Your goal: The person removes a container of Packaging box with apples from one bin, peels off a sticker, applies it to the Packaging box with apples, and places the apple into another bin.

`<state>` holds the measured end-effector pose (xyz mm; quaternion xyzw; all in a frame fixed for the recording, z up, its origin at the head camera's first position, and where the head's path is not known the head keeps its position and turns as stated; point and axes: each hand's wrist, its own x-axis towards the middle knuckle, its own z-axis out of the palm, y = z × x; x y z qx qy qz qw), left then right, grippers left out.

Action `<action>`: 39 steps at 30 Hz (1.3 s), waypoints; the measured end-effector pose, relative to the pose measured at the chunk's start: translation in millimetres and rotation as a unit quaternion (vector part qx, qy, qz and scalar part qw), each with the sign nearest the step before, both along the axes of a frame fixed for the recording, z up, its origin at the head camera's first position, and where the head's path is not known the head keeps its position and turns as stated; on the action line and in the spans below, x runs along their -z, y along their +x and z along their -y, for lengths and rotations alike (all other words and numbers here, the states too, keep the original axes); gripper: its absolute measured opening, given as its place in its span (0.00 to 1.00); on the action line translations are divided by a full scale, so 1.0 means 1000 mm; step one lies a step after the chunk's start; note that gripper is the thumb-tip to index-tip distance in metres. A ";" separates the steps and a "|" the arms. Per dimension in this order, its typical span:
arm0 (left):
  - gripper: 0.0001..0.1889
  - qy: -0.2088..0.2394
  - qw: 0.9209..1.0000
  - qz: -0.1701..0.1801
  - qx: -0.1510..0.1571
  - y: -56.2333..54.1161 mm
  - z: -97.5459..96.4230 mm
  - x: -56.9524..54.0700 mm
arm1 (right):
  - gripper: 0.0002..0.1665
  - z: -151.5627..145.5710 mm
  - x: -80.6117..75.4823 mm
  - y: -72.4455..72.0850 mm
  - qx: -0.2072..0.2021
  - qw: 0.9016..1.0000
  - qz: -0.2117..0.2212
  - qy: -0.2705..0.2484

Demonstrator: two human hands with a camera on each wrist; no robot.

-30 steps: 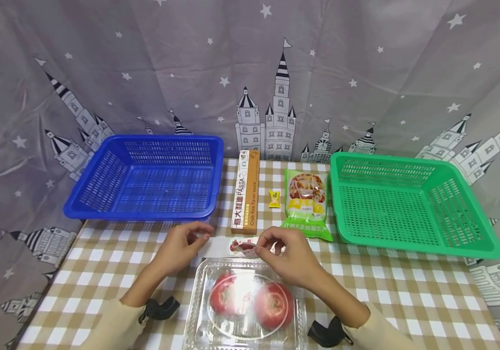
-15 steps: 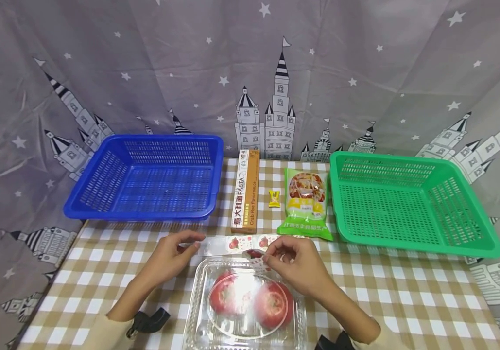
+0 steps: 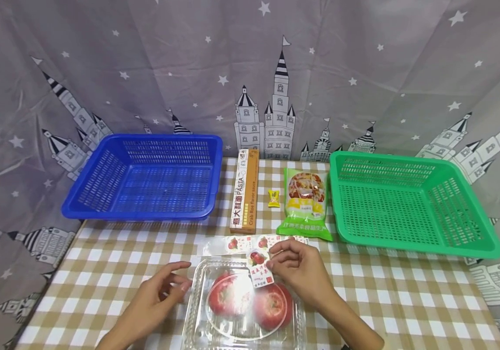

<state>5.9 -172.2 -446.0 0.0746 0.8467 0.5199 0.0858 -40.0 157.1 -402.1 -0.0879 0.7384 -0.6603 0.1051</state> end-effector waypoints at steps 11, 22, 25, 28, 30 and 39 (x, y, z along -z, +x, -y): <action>0.36 0.051 0.998 0.037 0.027 0.029 -0.016 0.008 | 0.26 0.001 0.000 0.009 -0.018 0.999 0.036 -0.027; 0.27 0.069 0.997 0.025 0.030 0.031 -0.018 0.006 | 0.14 0.005 0.000 0.020 -0.044 0.996 0.076 -0.030; 0.27 0.064 0.997 0.032 0.029 0.031 -0.018 0.004 | 0.13 0.007 0.000 0.021 -0.064 0.995 0.068 -0.025; 0.27 0.066 0.997 0.036 0.027 0.031 -0.018 0.004 | 0.17 0.010 -0.001 0.021 -0.081 0.994 0.078 -0.018; 0.27 0.070 0.997 0.030 0.030 0.031 -0.018 0.005 | 0.20 0.012 -0.001 0.021 -0.088 0.992 0.085 -0.007; 0.27 0.068 0.997 0.031 0.031 0.030 -0.017 0.006 | 0.16 0.018 0.000 0.024 -0.098 0.990 0.057 0.085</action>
